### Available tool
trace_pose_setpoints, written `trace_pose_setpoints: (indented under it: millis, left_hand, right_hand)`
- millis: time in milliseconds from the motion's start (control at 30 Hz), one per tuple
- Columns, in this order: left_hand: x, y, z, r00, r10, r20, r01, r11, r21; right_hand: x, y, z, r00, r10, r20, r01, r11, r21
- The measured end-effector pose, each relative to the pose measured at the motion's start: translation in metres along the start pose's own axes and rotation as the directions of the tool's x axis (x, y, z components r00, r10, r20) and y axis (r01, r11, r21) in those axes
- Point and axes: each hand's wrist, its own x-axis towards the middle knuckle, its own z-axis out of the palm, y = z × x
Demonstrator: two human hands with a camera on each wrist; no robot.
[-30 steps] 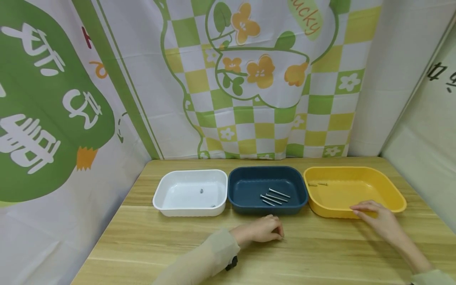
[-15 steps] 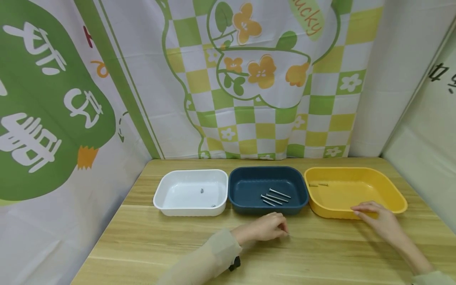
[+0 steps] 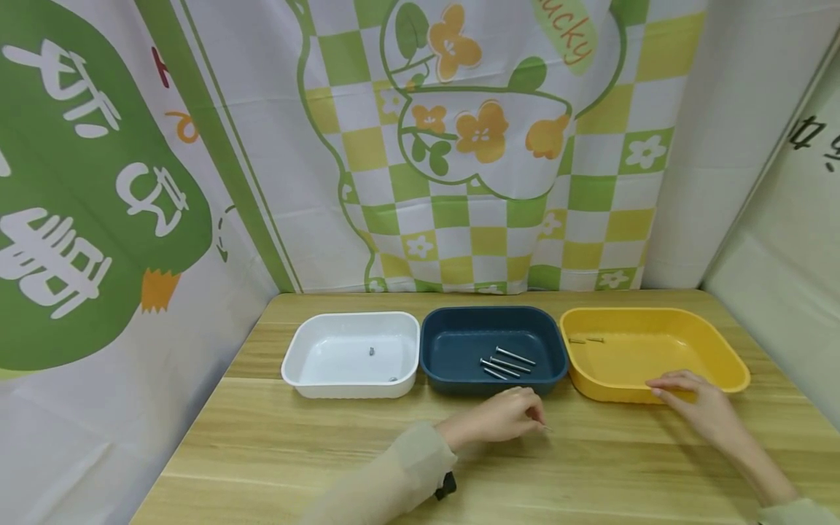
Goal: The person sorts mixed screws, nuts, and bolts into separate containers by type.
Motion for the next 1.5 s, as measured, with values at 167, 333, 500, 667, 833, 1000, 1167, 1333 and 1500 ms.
trace_pose_setpoints:
  millis: [167,333,500,667,833,1000,1167,1333,1500]
  left_hand:
    - [0.007,0.006,0.000,1.000,0.010,-0.006,-0.009,1.000,0.005]
    - [0.013,0.010,0.001,1.000,0.011,-0.015,-0.011,1.000,-0.011]
    - [0.019,0.017,0.002,0.999,0.023,-0.045,-0.024,1.000,-0.018]
    - [0.026,0.020,0.003,0.995,0.028,-0.093,-0.027,1.000,0.007]
    - [0.033,0.021,0.007,0.990,-0.003,-0.142,0.002,1.000,-0.009]
    - [0.039,0.022,0.012,0.980,-0.039,-0.194,0.030,0.998,-0.050]
    - [0.044,0.024,0.012,0.971,-0.048,-0.234,0.032,0.997,-0.071]
    - [0.047,0.027,0.011,0.962,-0.064,-0.267,0.041,0.995,-0.090]
    - [0.052,0.029,0.011,0.951,-0.080,-0.298,0.055,0.994,-0.094]
  right_hand:
    - [0.000,0.001,0.000,1.000,-0.010,-0.001,0.010,1.000,0.004]
    - [0.001,0.002,0.001,1.000,-0.018,-0.005,0.018,1.000,0.006]
    - [0.001,0.004,0.001,1.000,-0.014,0.001,0.014,1.000,0.005]
    - [0.000,0.004,0.000,1.000,-0.019,0.005,0.019,1.000,0.006]
    - [0.001,0.004,0.000,1.000,-0.028,0.000,0.028,1.000,0.013]
    - [0.001,0.003,0.001,0.999,-0.033,-0.008,0.033,0.999,0.008]
    - [0.001,0.003,0.001,1.000,-0.022,0.004,0.022,1.000,-0.003]
    - [0.001,0.003,0.001,1.000,-0.030,-0.004,0.030,1.000,-0.001]
    - [0.001,0.004,0.001,1.000,-0.029,-0.008,0.029,1.000,-0.004]
